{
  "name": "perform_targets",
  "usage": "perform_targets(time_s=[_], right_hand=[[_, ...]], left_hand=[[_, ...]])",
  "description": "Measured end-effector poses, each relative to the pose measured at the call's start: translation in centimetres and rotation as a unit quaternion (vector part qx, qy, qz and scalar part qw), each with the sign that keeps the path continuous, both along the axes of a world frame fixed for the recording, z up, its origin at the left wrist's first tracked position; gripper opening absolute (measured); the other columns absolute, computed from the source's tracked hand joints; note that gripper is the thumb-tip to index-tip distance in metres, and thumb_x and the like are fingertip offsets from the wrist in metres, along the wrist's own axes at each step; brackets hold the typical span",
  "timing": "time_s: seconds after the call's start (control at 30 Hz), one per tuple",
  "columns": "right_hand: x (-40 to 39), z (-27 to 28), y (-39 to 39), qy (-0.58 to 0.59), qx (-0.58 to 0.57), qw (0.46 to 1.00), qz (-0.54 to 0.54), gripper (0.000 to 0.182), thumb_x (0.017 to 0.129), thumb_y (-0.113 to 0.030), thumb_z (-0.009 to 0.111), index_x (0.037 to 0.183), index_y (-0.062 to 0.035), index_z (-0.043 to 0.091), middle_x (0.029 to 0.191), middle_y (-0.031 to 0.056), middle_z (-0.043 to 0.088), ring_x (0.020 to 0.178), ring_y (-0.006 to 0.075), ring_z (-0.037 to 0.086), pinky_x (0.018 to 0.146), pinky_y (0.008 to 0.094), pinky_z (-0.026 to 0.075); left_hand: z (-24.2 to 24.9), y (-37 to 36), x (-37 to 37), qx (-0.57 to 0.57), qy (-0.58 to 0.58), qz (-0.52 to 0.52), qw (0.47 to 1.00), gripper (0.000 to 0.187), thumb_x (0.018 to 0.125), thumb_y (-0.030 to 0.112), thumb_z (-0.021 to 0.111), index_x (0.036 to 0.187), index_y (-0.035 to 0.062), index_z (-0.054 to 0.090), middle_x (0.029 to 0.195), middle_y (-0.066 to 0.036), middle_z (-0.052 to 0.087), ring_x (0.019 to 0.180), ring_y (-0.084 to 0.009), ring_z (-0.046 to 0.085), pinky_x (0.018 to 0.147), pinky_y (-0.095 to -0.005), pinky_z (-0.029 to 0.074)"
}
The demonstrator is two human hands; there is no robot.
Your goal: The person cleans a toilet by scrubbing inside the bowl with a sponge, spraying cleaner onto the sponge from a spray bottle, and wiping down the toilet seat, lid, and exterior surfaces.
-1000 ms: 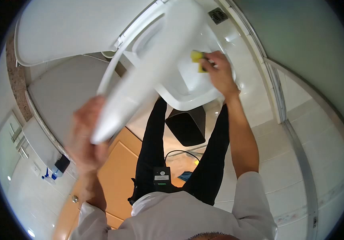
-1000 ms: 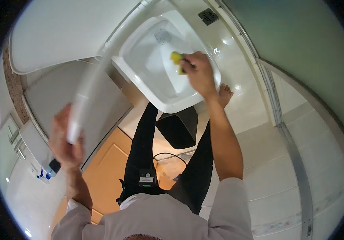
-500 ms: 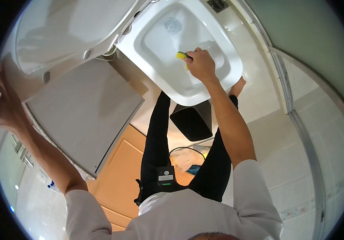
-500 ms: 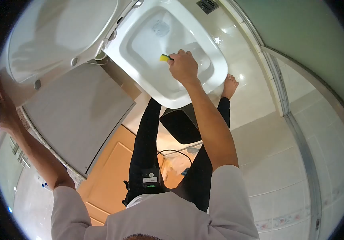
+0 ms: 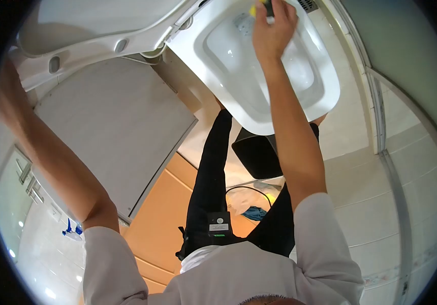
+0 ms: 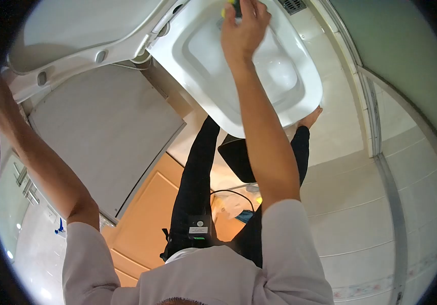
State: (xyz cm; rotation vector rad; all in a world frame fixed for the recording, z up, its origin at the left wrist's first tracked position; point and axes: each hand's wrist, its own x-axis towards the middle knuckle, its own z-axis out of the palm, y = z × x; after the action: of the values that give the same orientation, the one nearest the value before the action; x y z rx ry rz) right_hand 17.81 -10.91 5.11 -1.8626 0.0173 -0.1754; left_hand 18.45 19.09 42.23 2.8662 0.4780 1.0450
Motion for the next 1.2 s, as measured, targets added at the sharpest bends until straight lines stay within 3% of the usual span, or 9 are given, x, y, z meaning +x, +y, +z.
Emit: perform_targets(time_s=[0.07,0.1,0.17,0.27,0.43,0.6,0.73,1.03,1.2], right_hand=[[0.2,-0.4,4.3,0.094,0.059,0.994,-0.015,0.032,0.093,-0.007,0.07,0.125,-0.0002,0.071,0.122,0.0213,0.061,0.114,0.0358,0.059,0.097,0.0455,0.051],[-1.2,-2.4,6.4,-0.02,-0.06,0.998,-0.011,0.041,0.095,-0.008,0.068,0.135,0.0004,0.064,0.122,0.0229,0.06,0.116,0.0384,0.057,0.102,0.0483,0.047],[-5.2,-1.8,9.5,0.013,0.033,0.999,-0.011,0.036,0.087,-0.006,0.076,0.122,-0.0099,0.071,0.117,0.0154,0.059,0.108,0.0367,0.055,0.093,0.0498,0.046],[-11.4,-2.2,10.6,0.057,0.038,0.989,0.134,0.028,0.088,-0.008,0.075,0.116,-0.0069,0.072,0.112,0.0157,0.06,0.105,0.0369,0.058,0.091,0.0483,0.049],[-4.0,-1.9,10.3,-0.054,-0.004,0.998,0.044,0.024,0.085,-0.001,0.073,0.109,-0.006,0.072,0.109,0.0165,0.058,0.102,0.0359,0.053,0.088,0.0476,0.046],[-12.0,-2.2,9.4,0.032,-0.032,0.967,0.252,0.024,0.087,-0.004,0.072,0.109,-0.0132,0.074,0.12,0.0069,0.059,0.112,0.0349,0.053,0.096,0.047,0.049],[-15.6,0.9,3.2,-0.014,-0.219,0.9,0.376,0.034,0.085,-0.018,0.077,0.119,-0.02,0.074,0.133,0.0035,0.059,0.119,0.0316,0.055,0.099,0.0442,0.054],[-14.5,-0.1,4.7,-0.056,-0.187,0.897,0.396,0.042,0.09,-0.018,0.074,0.132,-0.022,0.07,0.153,0.0038,0.051,0.139,0.0301,0.053,0.104,0.0391,0.058],[-20.5,1.4,-6.4,0.057,-0.229,0.88,0.413,0.04,0.096,-0.01,0.067,0.135,-0.0171,0.068,0.151,0.0104,0.057,0.129,0.0356,0.063,0.105,0.043,0.056]], left_hand=[[0.2,4.9,-1.1,-0.113,-0.049,-0.055,0.991,0.059,0.104,0.05,0.062,0.125,-0.0045,0.064,0.112,-0.019,0.07,0.101,-0.0246,0.07,0.087,-0.0447,0.059],[0.1,6.8,-1.3,-0.169,-0.073,-0.085,0.979,0.059,0.106,0.053,0.058,0.121,-0.0026,0.069,0.111,-0.018,0.073,0.1,-0.0227,0.071,0.086,-0.0427,0.057],[-1.2,7.1,-3.1,-0.228,-0.093,-0.114,0.963,0.061,0.107,0.056,0.054,0.117,-0.0007,0.074,0.11,-0.018,0.076,0.1,-0.0208,0.072,0.085,-0.0406,0.056],[-4.5,0.4,-9.9,0.142,0.024,-0.009,0.99,0.056,0.108,0.056,0.049,0.122,0.0028,0.059,0.113,-0.021,0.057,0.118,-0.0303,0.059,0.098,-0.0527,0.05],[-11.9,-4.0,-16.2,0.127,-0.003,0.028,0.991,0.071,0.109,0.063,0.03,0.14,0.0003,0.044,0.141,-0.024,0.039,0.138,-0.0371,0.043,0.11,-0.0575,0.039],[-16.0,-7.7,-17.7,-0.086,0.017,0.102,0.991,0.071,0.112,0.056,0.03,0.155,-0.0007,0.03,0.155,-0.022,0.031,0.148,-0.0369,0.033,0.122,-0.0524,0.029],[-18.4,-9.0,-19.7,-0.272,0.001,0.175,0.946,0.065,0.113,0.051,0.035,0.155,0.0004,0.031,0.153,-0.021,0.037,0.148,-0.0335,0.034,0.124,-0.0479,0.025],[-29.6,-12.1,-24.5,-0.535,0.064,0.249,0.805,0.058,0.114,0.048,0.037,0.147,0.0016,0.045,0.146,-0.017,0.05,0.142,-0.0283,0.041,0.121,-0.042,0.029],[-33.5,-12.7,-22.8,-0.567,0.077,0.232,0.787,0.058,0.113,0.05,0.039,0.146,0.0024,0.046,0.141,-0.018,0.054,0.135,-0.0279,0.048,0.116,-0.0404,0.034]])
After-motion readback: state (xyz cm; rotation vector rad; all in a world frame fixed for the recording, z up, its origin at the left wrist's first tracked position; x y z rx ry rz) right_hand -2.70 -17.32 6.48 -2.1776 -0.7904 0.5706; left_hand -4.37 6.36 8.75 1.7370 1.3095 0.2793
